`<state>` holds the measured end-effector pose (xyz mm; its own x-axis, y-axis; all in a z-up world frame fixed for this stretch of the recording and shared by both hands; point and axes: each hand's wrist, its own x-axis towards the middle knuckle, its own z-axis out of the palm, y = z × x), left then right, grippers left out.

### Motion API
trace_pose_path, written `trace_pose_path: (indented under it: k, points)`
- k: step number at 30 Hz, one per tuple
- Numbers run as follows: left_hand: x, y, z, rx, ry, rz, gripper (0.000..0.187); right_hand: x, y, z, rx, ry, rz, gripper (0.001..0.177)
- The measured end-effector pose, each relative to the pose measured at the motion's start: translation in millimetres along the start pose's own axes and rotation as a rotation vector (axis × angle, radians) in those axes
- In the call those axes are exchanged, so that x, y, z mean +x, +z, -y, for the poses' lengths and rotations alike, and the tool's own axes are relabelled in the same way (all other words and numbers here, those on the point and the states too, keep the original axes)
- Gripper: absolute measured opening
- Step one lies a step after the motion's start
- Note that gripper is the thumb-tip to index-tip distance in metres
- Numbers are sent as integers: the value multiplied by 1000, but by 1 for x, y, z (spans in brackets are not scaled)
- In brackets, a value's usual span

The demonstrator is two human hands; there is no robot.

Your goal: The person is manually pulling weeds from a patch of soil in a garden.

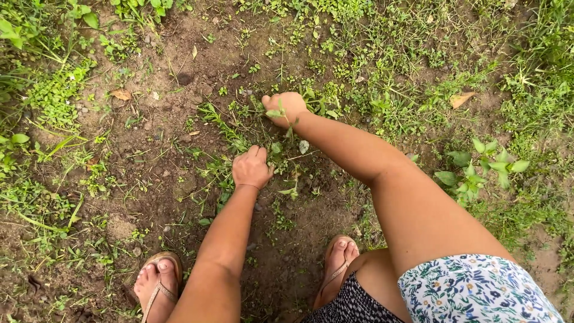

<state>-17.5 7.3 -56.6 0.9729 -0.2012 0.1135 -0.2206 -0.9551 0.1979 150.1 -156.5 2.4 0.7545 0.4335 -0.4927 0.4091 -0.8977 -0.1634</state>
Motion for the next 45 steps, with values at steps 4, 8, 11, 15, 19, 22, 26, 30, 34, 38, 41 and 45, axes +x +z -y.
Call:
trace_pose_path:
  k: [4,8,11,15,19,22,26,30,34,38,41,45]
  points:
    - [-1,-2,0,-10,-17,47,39,14,15,-8,25,-140,-49,33]
    - [-1,2,2,-27,-12,66,38,-1,-17,-11,121,-127,-186,31]
    - [26,-61,-13,-42,-58,545,42,16,-75,-48,89,265,-195,12]
    - [25,-56,-12,-49,-40,502,41,23,-85,-77,167,407,-285,10]
    - [24,-58,-13,-36,-49,503,37,2,-98,-44,106,383,-32,73]
    - [26,-58,-12,-33,-53,514,37,22,-79,-44,139,395,-60,48]
    - [25,-52,-10,-41,-39,479,37,39,-67,-51,216,367,-207,15]
    - [22,-44,-5,-35,-26,458,40,46,-83,-79,434,606,-280,16]
    - [16,-41,-4,-64,22,380,37,54,-84,-75,302,501,-403,15]
    - [22,-43,-5,-50,7,438,40,54,-95,-14,78,176,-165,44]
    - [17,-40,-3,-80,24,346,38,66,-89,10,42,286,-111,72]
    - [21,-45,-2,-98,-1,431,36,85,-74,2,208,222,-183,25]
